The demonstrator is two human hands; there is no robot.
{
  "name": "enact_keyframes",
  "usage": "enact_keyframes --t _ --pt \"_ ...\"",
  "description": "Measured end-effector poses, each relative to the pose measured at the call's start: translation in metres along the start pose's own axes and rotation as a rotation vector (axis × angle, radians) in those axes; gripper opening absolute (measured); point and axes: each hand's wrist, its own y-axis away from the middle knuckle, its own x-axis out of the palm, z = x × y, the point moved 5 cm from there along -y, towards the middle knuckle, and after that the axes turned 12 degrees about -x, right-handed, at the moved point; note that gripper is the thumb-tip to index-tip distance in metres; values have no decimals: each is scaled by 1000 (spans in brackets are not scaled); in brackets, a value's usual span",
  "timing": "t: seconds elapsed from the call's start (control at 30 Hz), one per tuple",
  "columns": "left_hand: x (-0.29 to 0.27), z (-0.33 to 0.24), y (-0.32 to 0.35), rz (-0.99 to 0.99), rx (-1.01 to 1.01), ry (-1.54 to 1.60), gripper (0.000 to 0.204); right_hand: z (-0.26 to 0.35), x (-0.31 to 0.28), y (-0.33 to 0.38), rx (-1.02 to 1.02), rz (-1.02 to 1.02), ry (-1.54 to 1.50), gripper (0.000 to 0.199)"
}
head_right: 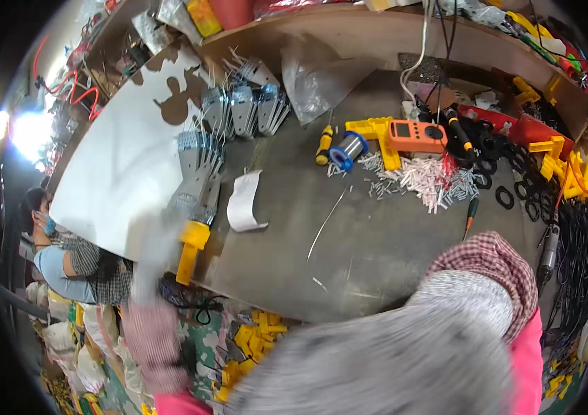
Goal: Assembling and soldering components of a yellow electronic device on a workbench.
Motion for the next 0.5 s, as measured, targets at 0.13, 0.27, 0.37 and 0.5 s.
enact_keyframes --t 0.13,0.27,0.37,0.5 --pt "-58 -32 -155 -798 211 -702 23 58 7 -5 -280 265 52 41" --pt "-59 -25 -203 -682 171 -623 22 108 21 33 -397 301 167 45" --pt "-52 -136 -126 -930 588 -725 24 96 18 120 -354 -266 299 40" --pt "43 -205 31 -980 614 -725 21 62 -62 226 904 -960 780 36"
